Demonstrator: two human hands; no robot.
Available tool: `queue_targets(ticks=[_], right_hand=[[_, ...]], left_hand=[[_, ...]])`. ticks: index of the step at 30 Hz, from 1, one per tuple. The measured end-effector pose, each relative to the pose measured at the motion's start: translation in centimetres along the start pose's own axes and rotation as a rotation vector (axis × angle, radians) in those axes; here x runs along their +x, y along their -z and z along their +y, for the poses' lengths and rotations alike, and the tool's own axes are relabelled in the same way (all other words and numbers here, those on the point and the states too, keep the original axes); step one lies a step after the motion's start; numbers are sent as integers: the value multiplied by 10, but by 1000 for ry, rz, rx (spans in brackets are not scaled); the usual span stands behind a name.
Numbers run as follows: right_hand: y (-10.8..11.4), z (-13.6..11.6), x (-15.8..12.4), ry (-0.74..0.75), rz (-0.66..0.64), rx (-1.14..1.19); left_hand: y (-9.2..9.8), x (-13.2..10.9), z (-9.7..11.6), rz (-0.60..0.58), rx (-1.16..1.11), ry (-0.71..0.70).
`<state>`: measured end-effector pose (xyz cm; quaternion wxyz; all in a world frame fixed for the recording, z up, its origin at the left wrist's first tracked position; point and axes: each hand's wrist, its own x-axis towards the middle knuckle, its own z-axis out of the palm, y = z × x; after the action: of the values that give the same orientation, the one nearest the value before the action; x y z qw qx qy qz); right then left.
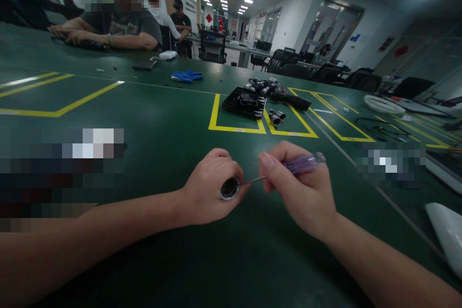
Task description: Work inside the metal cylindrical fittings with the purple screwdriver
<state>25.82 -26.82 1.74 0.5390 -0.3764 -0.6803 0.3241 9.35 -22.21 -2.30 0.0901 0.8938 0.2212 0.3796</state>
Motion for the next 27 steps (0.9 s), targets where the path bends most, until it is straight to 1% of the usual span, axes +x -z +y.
queue_targets(ticks=[3, 6, 11, 15, 20, 27], right_hand=[[-3, 10, 3, -131, 90, 212], [-6, 16, 6, -242, 137, 396], [-12, 15, 8, -377, 225, 552], [-15, 15, 6, -402, 267, 602], [-15, 12, 4, -353, 352, 570], [-15, 10, 4, -326, 339, 547]], left_hand=[[0, 0, -1, 48, 38, -4], [1, 0, -1, 74, 37, 1], [1, 0, 0, 82, 14, 10], [0, 1, 0, 103, 15, 28], [-1, 2, -1, 128, 17, 70], [0, 2, 1, 122, -1, 82]])
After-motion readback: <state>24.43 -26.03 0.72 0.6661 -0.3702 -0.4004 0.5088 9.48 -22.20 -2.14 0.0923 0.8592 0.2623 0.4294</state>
